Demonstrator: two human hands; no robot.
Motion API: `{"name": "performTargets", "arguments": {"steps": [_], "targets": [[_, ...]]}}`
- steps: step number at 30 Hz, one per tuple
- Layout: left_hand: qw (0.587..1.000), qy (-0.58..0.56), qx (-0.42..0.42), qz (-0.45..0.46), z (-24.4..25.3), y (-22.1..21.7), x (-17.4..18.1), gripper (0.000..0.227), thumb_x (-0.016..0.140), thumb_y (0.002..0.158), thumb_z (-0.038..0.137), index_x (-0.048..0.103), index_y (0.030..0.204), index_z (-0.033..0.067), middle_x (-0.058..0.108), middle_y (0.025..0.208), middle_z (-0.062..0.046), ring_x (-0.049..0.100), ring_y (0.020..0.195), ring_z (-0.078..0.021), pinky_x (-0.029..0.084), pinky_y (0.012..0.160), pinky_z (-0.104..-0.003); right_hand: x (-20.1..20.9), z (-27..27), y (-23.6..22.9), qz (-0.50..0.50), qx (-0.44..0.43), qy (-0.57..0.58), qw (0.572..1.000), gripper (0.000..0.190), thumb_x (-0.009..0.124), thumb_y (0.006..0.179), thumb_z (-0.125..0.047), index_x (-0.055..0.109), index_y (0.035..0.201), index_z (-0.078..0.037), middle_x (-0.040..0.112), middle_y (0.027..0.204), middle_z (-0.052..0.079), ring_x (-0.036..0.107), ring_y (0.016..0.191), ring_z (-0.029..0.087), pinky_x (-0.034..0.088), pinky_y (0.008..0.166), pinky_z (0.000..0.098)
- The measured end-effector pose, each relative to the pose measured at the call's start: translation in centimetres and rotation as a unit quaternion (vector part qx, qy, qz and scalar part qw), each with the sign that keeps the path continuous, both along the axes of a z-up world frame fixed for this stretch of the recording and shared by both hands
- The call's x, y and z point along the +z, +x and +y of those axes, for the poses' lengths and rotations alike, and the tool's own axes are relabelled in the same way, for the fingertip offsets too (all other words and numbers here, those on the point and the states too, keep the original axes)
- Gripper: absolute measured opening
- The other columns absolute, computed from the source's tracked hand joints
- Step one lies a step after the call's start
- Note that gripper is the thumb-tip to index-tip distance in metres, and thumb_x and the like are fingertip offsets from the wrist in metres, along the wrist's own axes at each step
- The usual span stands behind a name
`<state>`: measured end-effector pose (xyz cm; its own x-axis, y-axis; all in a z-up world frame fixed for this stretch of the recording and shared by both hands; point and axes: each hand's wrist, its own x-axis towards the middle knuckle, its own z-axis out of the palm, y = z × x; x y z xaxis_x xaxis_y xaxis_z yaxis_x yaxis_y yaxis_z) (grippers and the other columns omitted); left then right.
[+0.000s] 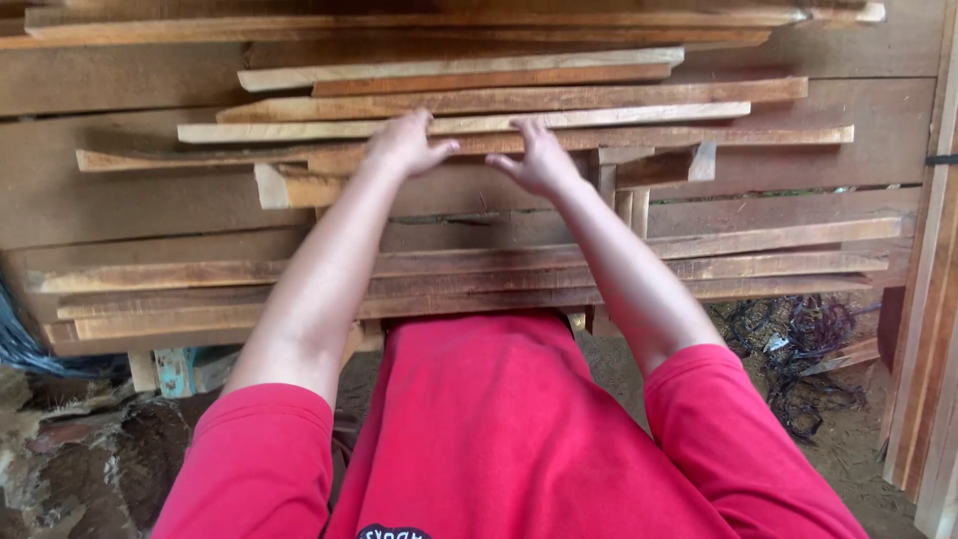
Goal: Sort and organize thin wooden planks from a large stack in a workshop setting.
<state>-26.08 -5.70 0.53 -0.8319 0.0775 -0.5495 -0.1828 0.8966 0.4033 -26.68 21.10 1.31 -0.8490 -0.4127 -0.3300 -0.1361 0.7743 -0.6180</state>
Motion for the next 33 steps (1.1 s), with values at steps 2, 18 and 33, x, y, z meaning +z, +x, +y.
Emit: {"name": "performTargets", "arguments": {"steps": [2,18,33], "targets": [[0.998,-0.039,-0.003,0.05,-1.0,-4.4,4.1,0.07,0.064,0.098,0.058,0.052,0.142,0.0047,0.06,0.139,-0.021,0.056,0.128,-0.0397,0.046,0.103,-0.059,3.3,-1.0,-4.7,0.024,-0.005,0.055,0.998,0.078,0.072,0.097,-0.055,0.044,0.149,-0.003,0.044,0.149,0.024,0.047,0.134,0.046,0.043,0.108,0.0622],[0.966,-0.166,-0.063,0.19,-7.4,-26.2,4.3,0.094,0.045,0.103,0.077,0.042,0.153,-0.0026,0.051,0.151,-0.023,0.042,0.141,-0.0374,0.027,0.111,-0.057,2.8,-2.7,-30.3,0.233,0.036,0.234,0.943,0.09,0.037,0.106,-0.075,0.041,0.153,0.001,0.045,0.153,0.023,0.027,0.146,0.041,0.021,0.113,0.0639],[0.964,-0.195,-0.079,0.165,-7.4,-25.2,4.7,0.104,0.061,0.088,0.075,0.031,0.158,0.0044,0.04,0.157,-0.024,0.035,0.143,-0.045,0.014,0.117,-0.07,2.6,-2.4,-29.4,0.294,0.072,0.306,0.903,0.094,0.029,0.103,-0.094,0.058,0.139,-0.011,0.057,0.124,0.021,0.053,0.11,0.037,0.04,0.095,0.0488]]}}
